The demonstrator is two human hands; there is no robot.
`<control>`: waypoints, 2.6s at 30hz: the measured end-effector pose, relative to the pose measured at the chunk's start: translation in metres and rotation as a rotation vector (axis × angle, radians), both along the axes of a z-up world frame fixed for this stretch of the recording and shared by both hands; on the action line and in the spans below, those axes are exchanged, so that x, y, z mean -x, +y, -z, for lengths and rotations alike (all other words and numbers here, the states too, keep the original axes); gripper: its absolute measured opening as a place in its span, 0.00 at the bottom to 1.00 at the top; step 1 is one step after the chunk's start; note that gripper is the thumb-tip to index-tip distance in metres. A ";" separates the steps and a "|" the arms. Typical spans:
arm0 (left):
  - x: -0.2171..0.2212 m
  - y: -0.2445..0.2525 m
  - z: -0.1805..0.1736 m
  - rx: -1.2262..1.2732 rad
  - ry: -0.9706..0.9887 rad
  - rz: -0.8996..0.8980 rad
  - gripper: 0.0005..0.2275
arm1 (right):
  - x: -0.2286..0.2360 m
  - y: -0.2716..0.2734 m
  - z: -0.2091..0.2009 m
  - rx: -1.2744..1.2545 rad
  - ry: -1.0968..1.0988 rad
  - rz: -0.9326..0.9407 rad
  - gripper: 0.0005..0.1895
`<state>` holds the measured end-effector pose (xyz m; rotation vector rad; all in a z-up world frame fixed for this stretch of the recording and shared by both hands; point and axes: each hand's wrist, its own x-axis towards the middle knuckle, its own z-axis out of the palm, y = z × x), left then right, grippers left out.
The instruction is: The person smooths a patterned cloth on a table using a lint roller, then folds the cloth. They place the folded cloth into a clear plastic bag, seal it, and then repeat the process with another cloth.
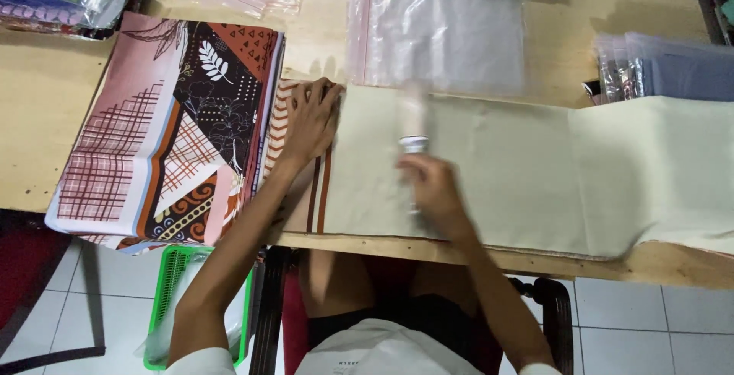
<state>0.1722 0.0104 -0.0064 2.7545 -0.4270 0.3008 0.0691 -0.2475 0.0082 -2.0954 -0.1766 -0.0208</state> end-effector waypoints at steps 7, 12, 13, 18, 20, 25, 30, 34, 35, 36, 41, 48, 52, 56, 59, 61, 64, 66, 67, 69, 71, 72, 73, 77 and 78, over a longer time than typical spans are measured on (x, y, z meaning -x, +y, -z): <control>0.003 0.003 0.001 0.041 -0.093 0.030 0.16 | -0.002 0.031 -0.024 0.185 0.272 -0.109 0.13; 0.001 0.000 -0.001 0.051 -0.057 -0.004 0.13 | 0.019 -0.044 -0.080 0.291 0.172 0.203 0.13; 0.000 0.000 0.001 0.053 -0.057 -0.003 0.13 | 0.015 -0.065 -0.061 0.293 0.172 0.204 0.13; 0.002 -0.001 0.000 0.048 -0.093 -0.005 0.13 | 0.013 -0.104 -0.031 0.342 0.108 0.353 0.12; 0.003 -0.001 0.000 0.056 -0.086 -0.006 0.13 | 0.012 -0.070 -0.017 0.230 0.112 0.315 0.14; 0.004 0.002 -0.004 0.061 -0.096 0.015 0.13 | 0.038 0.039 -0.012 -0.117 0.019 -0.136 0.19; 0.005 0.002 -0.009 0.063 -0.046 0.015 0.14 | 0.052 0.022 -0.044 0.112 0.161 -0.058 0.15; 0.001 0.002 -0.008 0.071 -0.030 0.015 0.13 | 0.041 -0.070 -0.022 0.265 0.250 0.224 0.12; 0.001 0.002 -0.007 0.068 -0.039 0.017 0.14 | 0.047 -0.086 -0.029 0.301 0.214 0.282 0.11; 0.002 0.003 -0.005 0.065 -0.048 0.020 0.14 | 0.054 -0.102 -0.036 0.336 0.177 0.340 0.10; 0.012 0.000 -0.005 0.000 -0.057 0.011 0.17 | 0.070 -0.109 -0.039 0.328 0.205 0.451 0.12; 0.097 -0.005 -0.031 -0.024 0.276 -0.081 0.28 | 0.105 0.021 -0.019 0.046 0.012 -0.145 0.17; 0.098 0.007 -0.033 -0.073 0.283 -0.092 0.29 | 0.111 0.017 0.001 0.165 0.053 -0.182 0.13; 0.097 0.008 -0.039 -0.042 0.291 -0.090 0.30 | 0.113 -0.053 0.002 0.262 0.103 0.098 0.11; 0.096 0.010 -0.034 -0.059 0.298 -0.095 0.30 | 0.123 -0.081 -0.017 0.325 0.119 0.279 0.10; 0.095 0.012 -0.030 -0.074 0.296 -0.104 0.30 | 0.128 -0.080 -0.028 0.352 0.132 0.346 0.12; 0.097 0.013 -0.022 -0.074 0.315 -0.111 0.30 | 0.134 -0.050 -0.029 0.280 0.102 0.339 0.11; 0.098 0.015 -0.009 0.016 0.068 -0.050 0.27 | 0.135 -0.005 -0.037 0.056 0.257 0.267 0.12; 0.097 0.016 -0.006 0.013 0.065 -0.046 0.27 | 0.136 0.014 -0.027 0.052 0.256 0.271 0.12; 0.093 0.017 0.000 -0.111 0.112 -0.060 0.27 | 0.137 0.052 -0.009 0.024 -0.071 -0.121 0.12; 0.095 0.016 -0.005 -0.068 0.082 -0.054 0.27 | 0.139 0.045 0.005 0.039 -0.061 -0.086 0.13; 0.096 0.016 -0.007 -0.020 0.053 -0.054 0.26 | 0.140 0.042 0.012 0.058 -0.050 -0.057 0.13; 0.096 0.016 -0.007 -0.018 0.053 -0.053 0.26 | 0.141 0.023 0.011 0.060 -0.050 -0.056 0.13; 0.097 0.018 -0.002 -0.015 0.023 -0.038 0.26 | 0.152 -0.042 -0.003 0.178 0.074 0.235 0.11; 0.096 0.018 -0.001 -0.025 0.004 -0.042 0.26 | 0.153 -0.056 -0.009 0.179 0.157 0.360 0.10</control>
